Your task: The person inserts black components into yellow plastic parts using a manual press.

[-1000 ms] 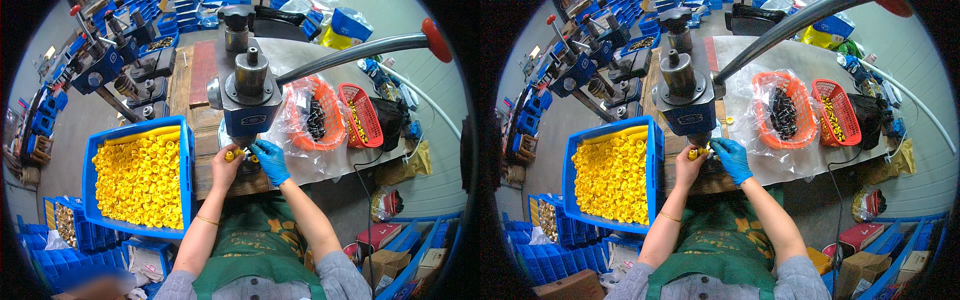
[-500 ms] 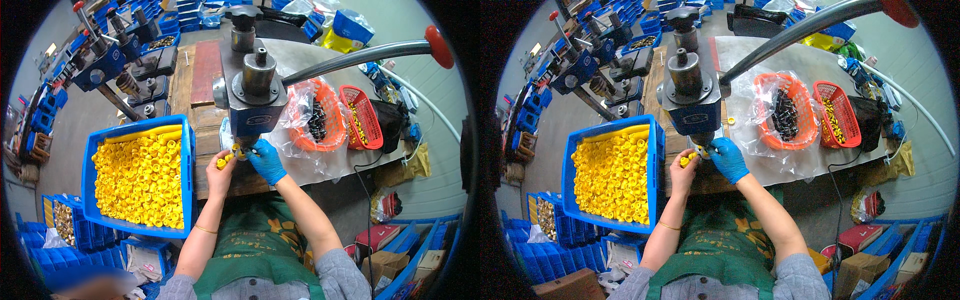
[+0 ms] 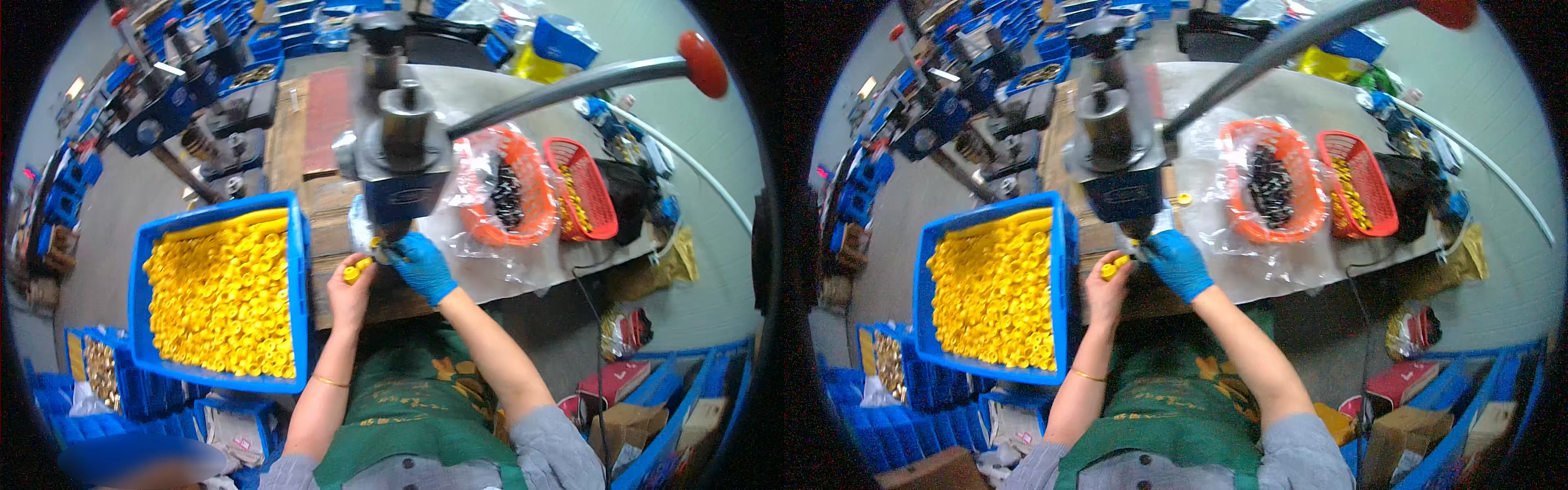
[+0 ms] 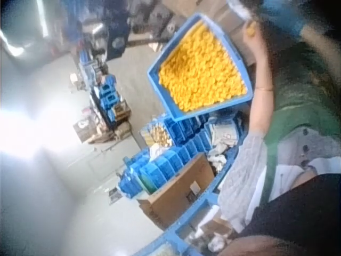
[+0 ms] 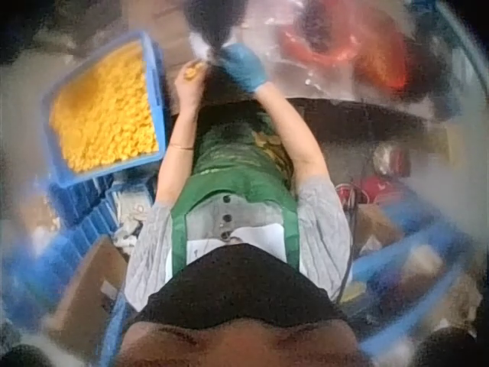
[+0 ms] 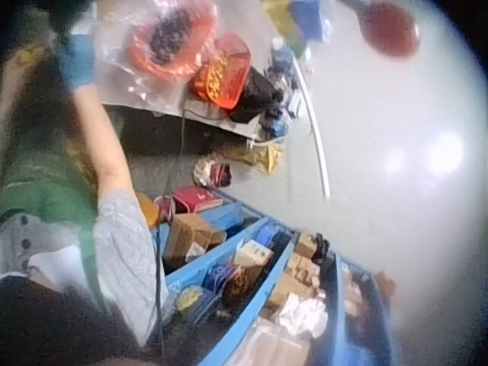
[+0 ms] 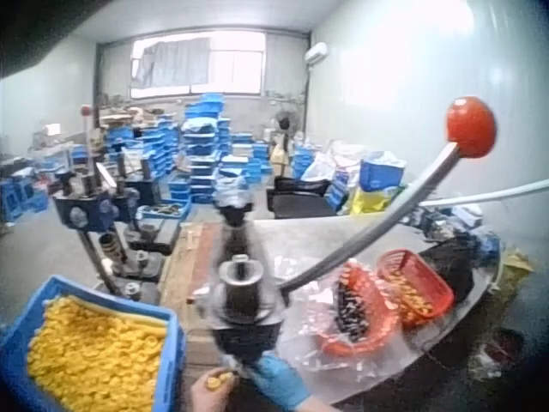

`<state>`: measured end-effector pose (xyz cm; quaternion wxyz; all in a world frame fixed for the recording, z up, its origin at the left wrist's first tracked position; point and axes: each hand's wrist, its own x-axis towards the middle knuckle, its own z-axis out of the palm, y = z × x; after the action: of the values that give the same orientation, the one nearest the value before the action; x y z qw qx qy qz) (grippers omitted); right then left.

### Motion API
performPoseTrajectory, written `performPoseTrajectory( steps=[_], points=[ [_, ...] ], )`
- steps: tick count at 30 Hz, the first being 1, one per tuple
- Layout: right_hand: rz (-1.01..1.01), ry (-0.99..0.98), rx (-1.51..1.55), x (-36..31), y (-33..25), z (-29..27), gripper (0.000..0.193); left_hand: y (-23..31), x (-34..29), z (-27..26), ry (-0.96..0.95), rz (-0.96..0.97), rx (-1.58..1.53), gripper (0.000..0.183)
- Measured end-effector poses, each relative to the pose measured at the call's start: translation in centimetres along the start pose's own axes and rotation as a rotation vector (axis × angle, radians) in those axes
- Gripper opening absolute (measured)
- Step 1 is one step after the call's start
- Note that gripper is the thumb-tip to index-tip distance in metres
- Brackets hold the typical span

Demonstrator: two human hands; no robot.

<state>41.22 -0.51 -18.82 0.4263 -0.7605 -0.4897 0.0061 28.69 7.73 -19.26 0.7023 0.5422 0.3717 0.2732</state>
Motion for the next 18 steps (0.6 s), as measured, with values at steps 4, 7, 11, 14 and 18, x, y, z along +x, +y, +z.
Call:
performPoseTrajectory(
  steps=[4, 7, 11, 14, 18],
  points=[
    [0.133, -0.156, 0.16, 0.2, -1.3, -0.9, 0.028, 1.0, -0.5, -1.1, -0.001, -0.065, 0.018, 0.025],
    [0.153, 0.119, 0.455, 3.7, -5.0, -6.6, 0.032, 1.0, -0.6, -1.7, 0.057, -0.021, -0.031, 0.023],
    [-0.519, 0.618, 0.268, 11.8, -11.7, -18.7, 0.028, 0.6, -0.4, -1.7, 0.017, -0.051, -0.044, 0.024],
    [-0.363, 0.44, 0.229, 10.1, -11.0, -26.3, 0.038, 1.6, -1.3, 0.3, -0.035, -0.068, 0.011, 0.024],
    [-0.153, 0.001, 0.265, -2.5, -16.2, -25.8, 0.064, 1.6, -1.3, 0.1, -0.016, -0.093, -0.031, 0.025]
  ],
)
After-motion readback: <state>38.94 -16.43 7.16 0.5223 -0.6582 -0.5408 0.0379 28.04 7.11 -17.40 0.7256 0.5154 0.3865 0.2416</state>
